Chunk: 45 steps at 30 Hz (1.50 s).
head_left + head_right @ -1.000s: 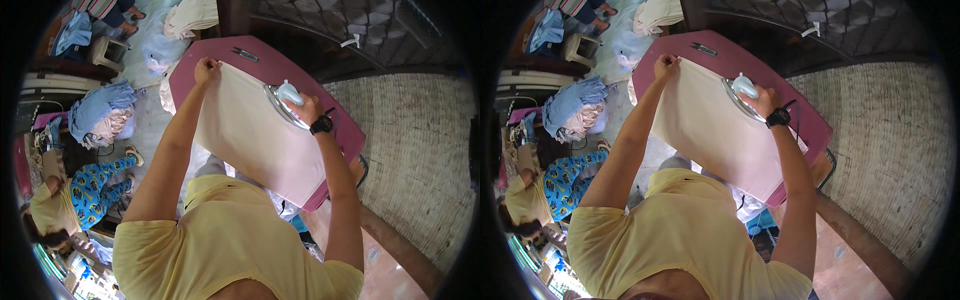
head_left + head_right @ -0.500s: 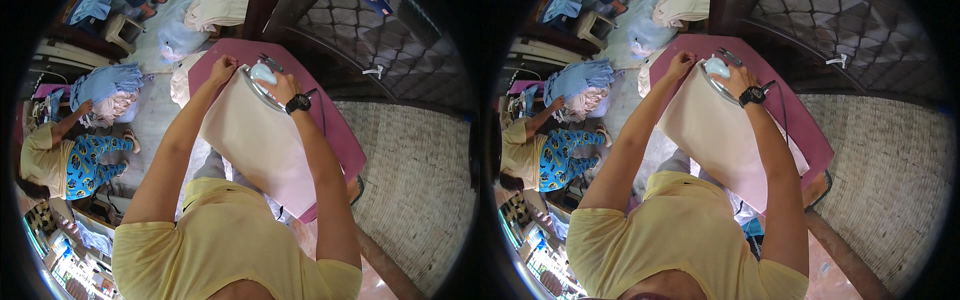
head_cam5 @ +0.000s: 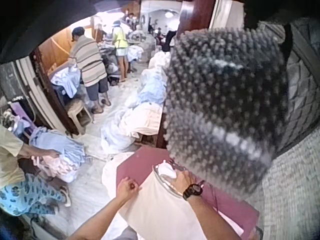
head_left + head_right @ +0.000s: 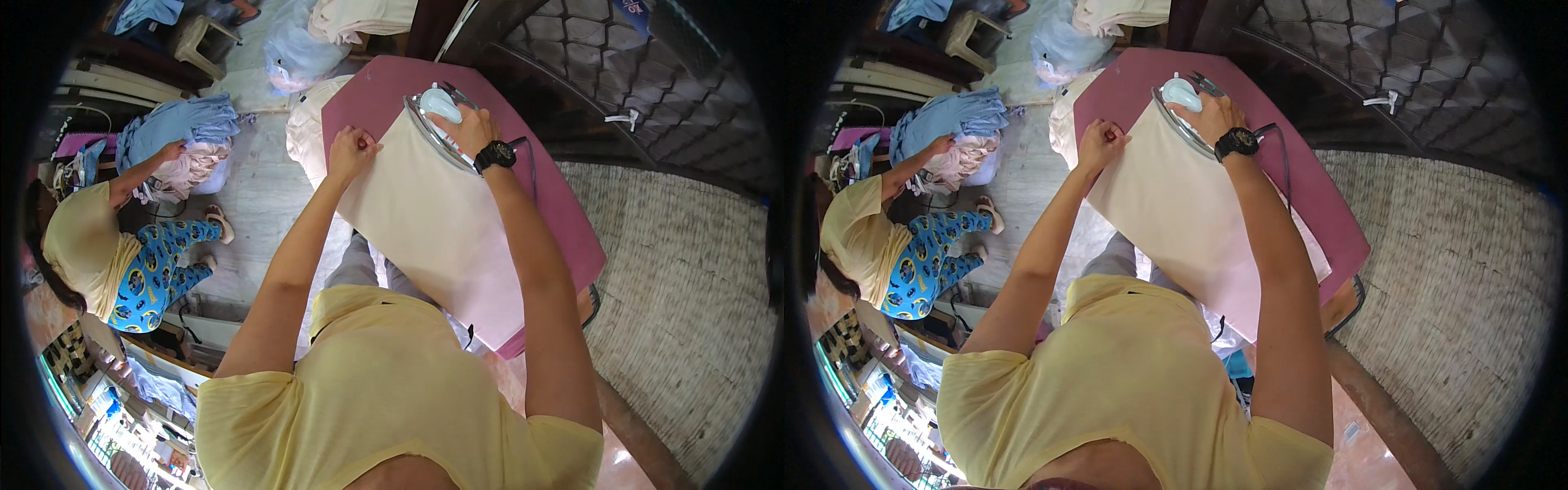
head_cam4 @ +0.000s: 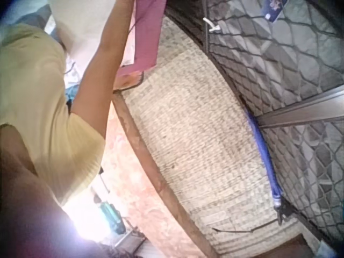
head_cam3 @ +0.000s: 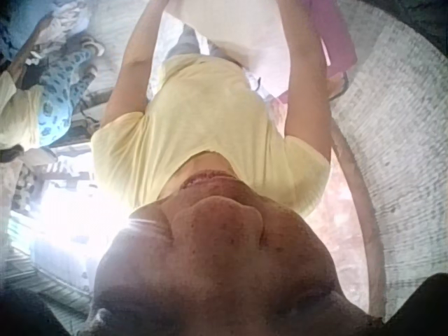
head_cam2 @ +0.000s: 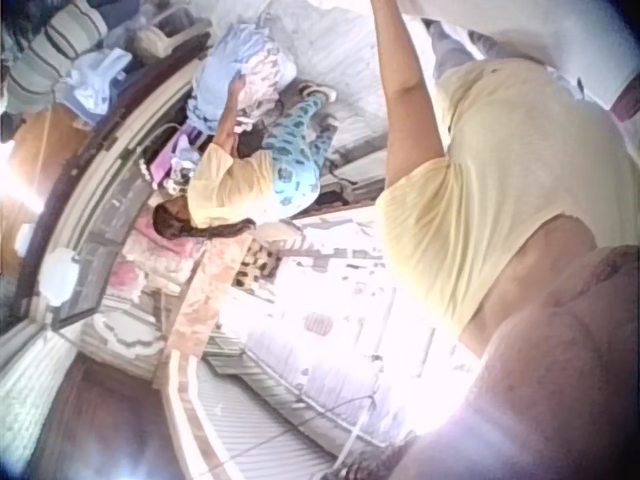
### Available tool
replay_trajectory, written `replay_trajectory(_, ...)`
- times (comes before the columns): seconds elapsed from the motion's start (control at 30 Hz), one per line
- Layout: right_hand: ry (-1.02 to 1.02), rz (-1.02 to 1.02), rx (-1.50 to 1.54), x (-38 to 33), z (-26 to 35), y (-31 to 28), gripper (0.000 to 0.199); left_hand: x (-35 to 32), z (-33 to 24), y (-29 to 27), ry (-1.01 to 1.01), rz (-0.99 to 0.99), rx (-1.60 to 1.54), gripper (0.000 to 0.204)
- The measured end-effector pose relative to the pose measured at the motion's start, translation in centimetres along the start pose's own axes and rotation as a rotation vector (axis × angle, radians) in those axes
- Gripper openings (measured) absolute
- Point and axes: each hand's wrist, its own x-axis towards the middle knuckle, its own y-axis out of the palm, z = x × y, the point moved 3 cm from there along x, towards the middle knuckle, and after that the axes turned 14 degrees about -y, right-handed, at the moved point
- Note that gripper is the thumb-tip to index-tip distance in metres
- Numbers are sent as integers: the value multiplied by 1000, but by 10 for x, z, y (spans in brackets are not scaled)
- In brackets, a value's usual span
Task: The person irons a shirt on a board, then picks up another shirt from a pile and prepares to iron it.
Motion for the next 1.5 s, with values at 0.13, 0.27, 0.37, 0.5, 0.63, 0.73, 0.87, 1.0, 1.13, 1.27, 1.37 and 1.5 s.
replay_trajectory(0.13, -41, 18, -16, -8, 0, 4, 71, -5, -2, -4, -44, 55, -6, 21)
replay_trajectory(0.27, 25, 28, 16, -9, 0, -1, 72, -6, -1, -1, -32, 52, 1, 16)
replay_trajectory(0.37, -7, 21, 12, -12, -13, 8, 76, 7, -9, 13, -24, 37, -196, 14)
replay_trajectory(0.5, 34, 36, 23, -19, -10, 4, 82, 28, -43, 39, 47, -149, -249, 18)
replay_trajectory(0.63, 131, 114, 89, -54, -39, 1, 80, 26, -72, 54, 271, -93, -233, 24)
replay_trajectory(0.73, 65, 2, -6, -114, -72, -13, 65, 28, -75, 52, 341, -84, -87, 27)
replay_trajectory(0.87, 72, -45, 20, -197, -124, -24, 64, 46, -69, 44, 255, 95, -73, 28)
replay_trajectory(1.0, -8, -160, -83, -205, -126, -21, 63, 54, -71, 48, 261, 145, -27, 27)
replay_trajectory(1.13, 63, -149, 48, -150, -96, -10, 67, 62, -58, 52, 310, 167, -80, 21)
replay_trajectory(1.27, 92, -69, 34, -74, -42, -11, 75, 72, -39, 50, 269, 240, -309, 20)
replay_trajectory(1.37, 48, -54, 53, -27, -18, -2, 78, 61, -31, 48, 251, 235, -359, 23)
replay_trajectory(1.5, -23, -37, 30, 2, -6, 10, 79, -38, -43, 27, 565, 225, 29, 29)
